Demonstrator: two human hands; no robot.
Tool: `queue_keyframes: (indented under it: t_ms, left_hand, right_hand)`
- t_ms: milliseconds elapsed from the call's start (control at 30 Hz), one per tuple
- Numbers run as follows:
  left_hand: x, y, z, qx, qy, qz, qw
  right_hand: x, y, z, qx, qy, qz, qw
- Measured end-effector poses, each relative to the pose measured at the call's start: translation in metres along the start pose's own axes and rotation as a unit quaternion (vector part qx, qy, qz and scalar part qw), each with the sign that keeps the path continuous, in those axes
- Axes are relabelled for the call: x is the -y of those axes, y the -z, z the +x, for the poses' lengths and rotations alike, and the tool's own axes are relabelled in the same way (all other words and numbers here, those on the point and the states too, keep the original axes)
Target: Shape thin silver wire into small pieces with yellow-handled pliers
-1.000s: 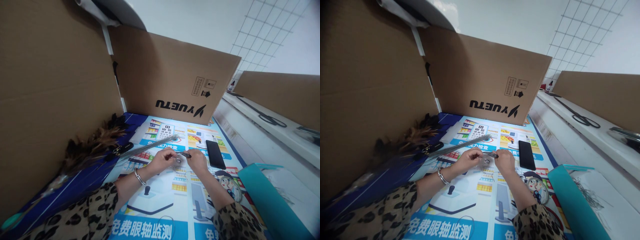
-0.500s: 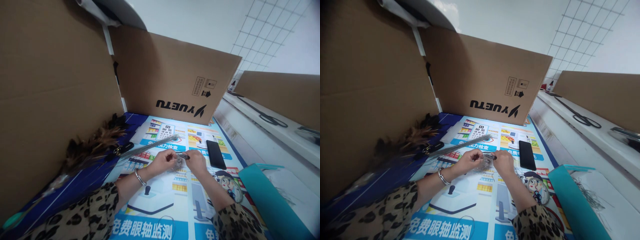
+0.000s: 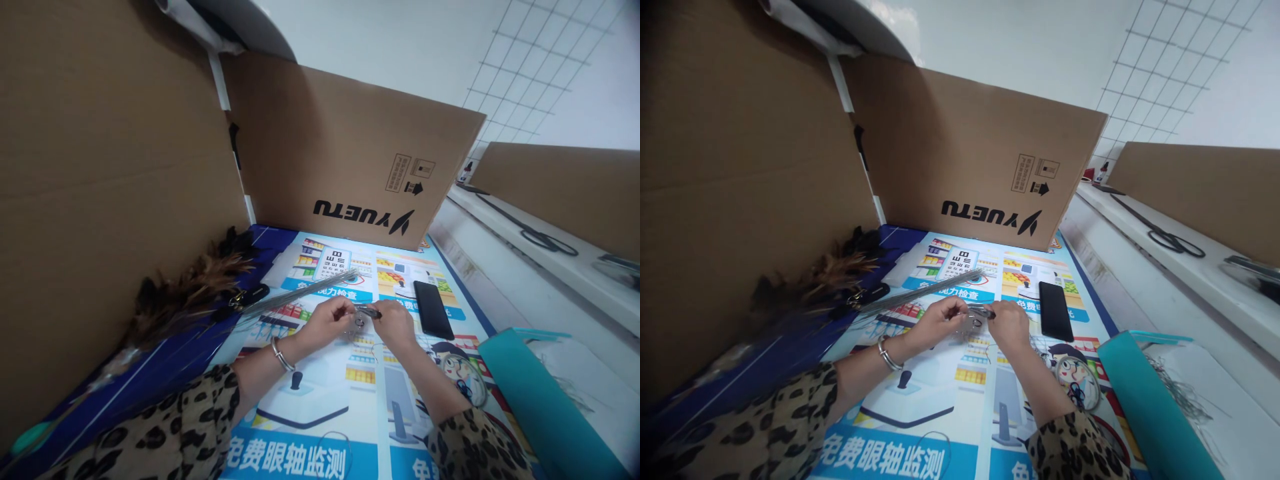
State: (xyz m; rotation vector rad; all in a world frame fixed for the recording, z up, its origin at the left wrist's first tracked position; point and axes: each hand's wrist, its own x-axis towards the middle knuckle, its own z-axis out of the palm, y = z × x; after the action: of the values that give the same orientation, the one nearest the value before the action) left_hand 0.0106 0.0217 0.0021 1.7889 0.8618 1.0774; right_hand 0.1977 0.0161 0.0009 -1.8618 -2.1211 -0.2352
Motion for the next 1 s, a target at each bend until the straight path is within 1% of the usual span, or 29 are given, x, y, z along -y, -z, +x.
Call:
queue_keyframes:
  t_ms: [433, 567, 767, 1000]
  left_hand:
    - [0.01, -0.002, 0.002, -0.028, -0.002, 0.063, 0.998]
    - [0.01, -0.004, 0.003, -0.024, 0.007, 0.049, 0.998]
    - [0.003, -0.002, 0.003, -0.02, 0.008, 0.023, 1.0]
    - [0.005, -0.003, 0.003, -0.028, 0.006, 0.033, 0.999]
  right_hand:
    - [-0.001, 0.005, 0.001, -0.002, -0.008, -0.029, 1.0]
    - [0.0, 0.005, 0.001, 0.0, -0.011, -0.034, 0.999]
    - [-0.001, 0.004, 0.001, -0.002, -0.009, -0.034, 0.999]
    - [-0.003, 0.004, 0.001, -0.003, -0.01, -0.039, 0.999]
